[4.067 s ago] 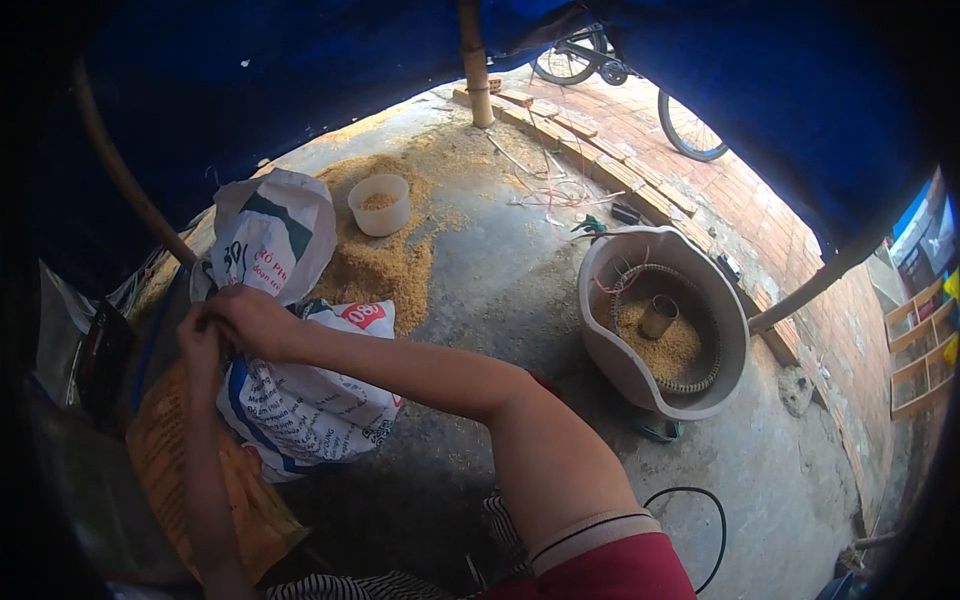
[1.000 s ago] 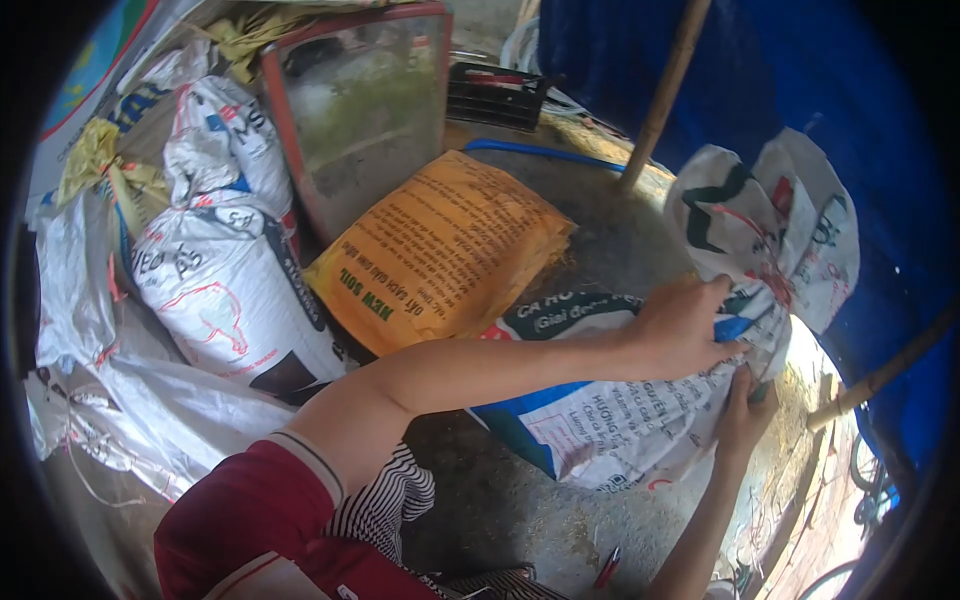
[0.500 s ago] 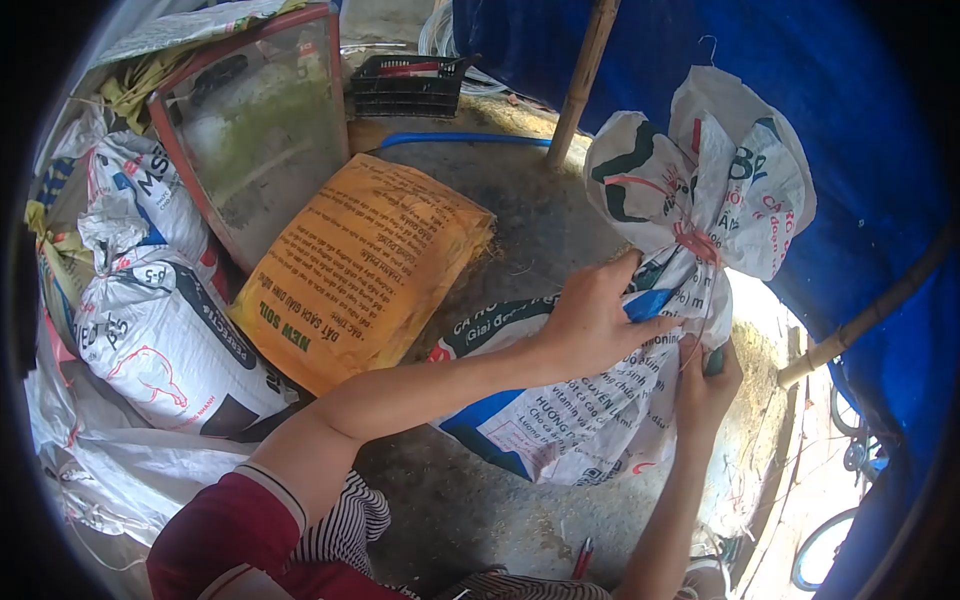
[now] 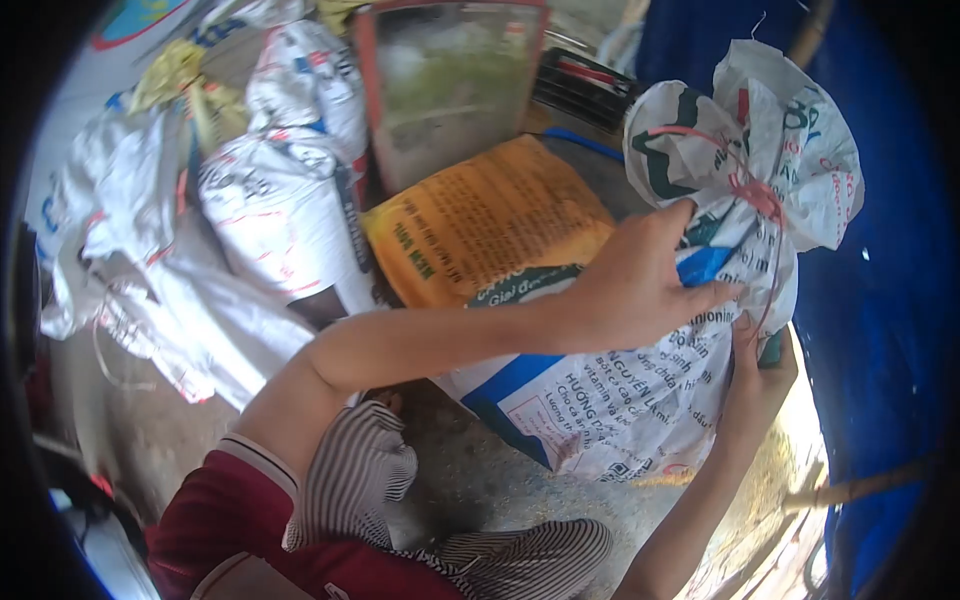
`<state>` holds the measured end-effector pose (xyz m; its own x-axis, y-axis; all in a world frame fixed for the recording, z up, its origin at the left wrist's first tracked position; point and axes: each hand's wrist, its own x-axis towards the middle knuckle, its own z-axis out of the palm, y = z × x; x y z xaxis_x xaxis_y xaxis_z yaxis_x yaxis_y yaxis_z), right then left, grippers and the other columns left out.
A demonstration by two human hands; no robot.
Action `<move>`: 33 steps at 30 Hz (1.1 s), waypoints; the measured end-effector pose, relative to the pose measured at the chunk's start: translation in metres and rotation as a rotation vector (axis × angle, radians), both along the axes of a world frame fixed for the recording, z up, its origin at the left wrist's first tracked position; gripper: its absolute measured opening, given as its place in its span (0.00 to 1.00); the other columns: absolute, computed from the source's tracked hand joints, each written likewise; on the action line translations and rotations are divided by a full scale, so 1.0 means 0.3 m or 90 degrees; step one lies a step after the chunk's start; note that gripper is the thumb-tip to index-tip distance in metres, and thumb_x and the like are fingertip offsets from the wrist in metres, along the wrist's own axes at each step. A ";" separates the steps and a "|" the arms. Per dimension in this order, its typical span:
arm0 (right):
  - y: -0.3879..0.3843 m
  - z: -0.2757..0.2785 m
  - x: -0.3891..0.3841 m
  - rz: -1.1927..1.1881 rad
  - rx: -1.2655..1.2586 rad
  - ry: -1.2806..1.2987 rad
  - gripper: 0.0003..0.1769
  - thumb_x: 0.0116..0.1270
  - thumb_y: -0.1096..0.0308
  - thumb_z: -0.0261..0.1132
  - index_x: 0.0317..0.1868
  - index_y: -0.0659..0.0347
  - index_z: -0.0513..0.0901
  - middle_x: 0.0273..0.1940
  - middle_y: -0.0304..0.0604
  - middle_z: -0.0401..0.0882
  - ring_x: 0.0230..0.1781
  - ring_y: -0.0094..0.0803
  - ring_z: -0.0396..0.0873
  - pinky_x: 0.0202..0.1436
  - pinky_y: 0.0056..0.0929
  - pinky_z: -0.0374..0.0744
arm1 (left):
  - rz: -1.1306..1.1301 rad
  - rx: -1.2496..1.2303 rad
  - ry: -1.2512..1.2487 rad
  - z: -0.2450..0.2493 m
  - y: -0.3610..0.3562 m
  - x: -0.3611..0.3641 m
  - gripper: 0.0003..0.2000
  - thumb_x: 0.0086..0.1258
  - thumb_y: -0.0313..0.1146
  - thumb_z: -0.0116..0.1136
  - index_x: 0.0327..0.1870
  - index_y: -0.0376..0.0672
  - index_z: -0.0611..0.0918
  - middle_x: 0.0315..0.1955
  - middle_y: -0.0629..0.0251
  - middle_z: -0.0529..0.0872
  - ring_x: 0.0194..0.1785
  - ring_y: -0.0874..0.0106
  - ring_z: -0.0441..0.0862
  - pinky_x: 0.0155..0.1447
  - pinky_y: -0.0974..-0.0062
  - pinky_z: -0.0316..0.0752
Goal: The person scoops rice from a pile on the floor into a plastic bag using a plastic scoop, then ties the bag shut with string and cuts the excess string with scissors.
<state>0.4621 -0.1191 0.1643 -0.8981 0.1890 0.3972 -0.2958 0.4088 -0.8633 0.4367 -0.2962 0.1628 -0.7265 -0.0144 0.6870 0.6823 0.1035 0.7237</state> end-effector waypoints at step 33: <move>-0.850 -0.508 -0.003 0.706 0.413 -0.120 0.25 0.57 0.62 0.63 0.53 0.64 0.73 0.58 0.62 0.63 0.61 0.58 0.59 0.63 0.47 0.61 | 0.798 -0.180 -0.420 -0.802 -0.887 0.569 0.30 0.45 0.34 0.69 0.51 0.36 0.71 0.39 0.47 0.81 0.41 0.50 0.79 0.42 0.62 0.74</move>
